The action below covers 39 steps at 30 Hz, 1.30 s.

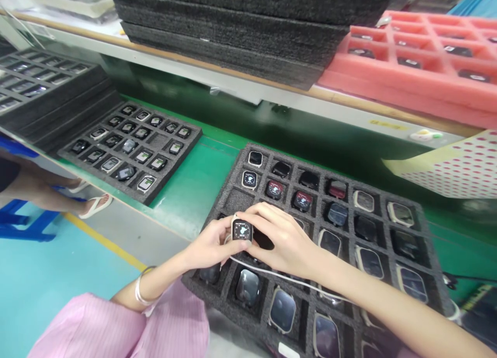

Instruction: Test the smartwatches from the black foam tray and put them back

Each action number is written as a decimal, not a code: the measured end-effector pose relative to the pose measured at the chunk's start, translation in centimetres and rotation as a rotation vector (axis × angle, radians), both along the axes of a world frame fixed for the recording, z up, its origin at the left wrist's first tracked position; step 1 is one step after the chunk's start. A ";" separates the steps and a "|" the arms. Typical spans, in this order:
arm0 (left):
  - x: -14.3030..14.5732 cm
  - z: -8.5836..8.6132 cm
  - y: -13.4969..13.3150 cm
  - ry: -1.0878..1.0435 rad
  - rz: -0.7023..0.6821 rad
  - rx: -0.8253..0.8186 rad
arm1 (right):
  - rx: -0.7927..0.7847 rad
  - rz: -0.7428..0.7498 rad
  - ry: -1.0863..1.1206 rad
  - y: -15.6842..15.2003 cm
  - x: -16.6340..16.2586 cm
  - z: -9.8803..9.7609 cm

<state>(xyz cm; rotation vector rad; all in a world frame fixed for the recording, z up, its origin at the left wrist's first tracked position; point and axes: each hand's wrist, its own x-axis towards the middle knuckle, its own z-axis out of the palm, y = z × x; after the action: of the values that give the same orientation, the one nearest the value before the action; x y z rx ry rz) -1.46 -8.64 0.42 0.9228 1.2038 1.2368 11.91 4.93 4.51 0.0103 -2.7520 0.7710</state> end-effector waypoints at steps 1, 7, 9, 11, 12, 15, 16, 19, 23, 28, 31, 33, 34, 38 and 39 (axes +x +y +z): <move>0.0 0.0 0.0 0.000 0.001 -0.001 | -0.004 0.000 0.001 0.0 0.0 0.0; -0.1 0.0 0.0 -0.023 0.002 -0.007 | -0.025 0.002 -0.001 0.1 0.0 -0.2; -0.1 0.0 0.0 -0.024 -0.001 -0.008 | -0.023 0.004 0.000 0.1 0.0 -0.2; 0.0 0.0 0.0 -0.021 -0.005 -0.010 | -0.021 0.005 0.004 0.1 0.0 -0.1; 0.0 0.1 -0.1 -0.020 -0.005 -0.014 | -0.021 0.003 0.006 0.1 0.0 -0.1; -0.1 0.3 -0.1 -0.015 -0.007 -0.024 | -0.031 -0.003 0.006 0.0 0.0 0.0; -0.1 0.3 -0.1 -0.015 -0.008 -0.026 | -0.035 -0.005 0.006 0.0 0.0 0.0; -0.1 0.3 0.0 -0.026 -0.008 -0.029 | -0.049 -0.006 0.005 0.0 -0.1 -0.1; 0.0 0.0 0.3 -0.075 0.016 -0.006 | -0.130 -0.004 0.003 0.6 -0.3 0.5; 0.2 -0.1 0.6 -0.122 0.030 -0.037 | -0.269 -0.050 0.065 1.5 -0.3 2.3; 0.2 0.0 0.6 -0.137 0.040 -0.047 | -0.181 -0.058 0.056 1.4 -0.2 2.3; 0.1 0.1 0.7 -0.149 0.054 0.002 | -0.093 -0.024 -0.001 1.2 -0.2 1.8; 0.1 0.1 0.8 -0.155 0.054 0.030 | -0.049 -0.008 -0.028 1.0 -0.1 1.5; 0.1 0.1 0.8 -0.149 0.030 0.029 | 0.089 0.006 -0.053 0.8 -0.1 0.4; 0.1 0.0 0.8 -0.139 0.030 0.007 | 0.107 0.003 -0.048 0.7 -0.1 0.3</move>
<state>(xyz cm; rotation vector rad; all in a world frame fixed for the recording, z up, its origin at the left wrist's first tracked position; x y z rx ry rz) -1.39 -7.85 0.43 0.8125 1.1073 1.3079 11.79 5.67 4.82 0.0177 -2.8366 0.6315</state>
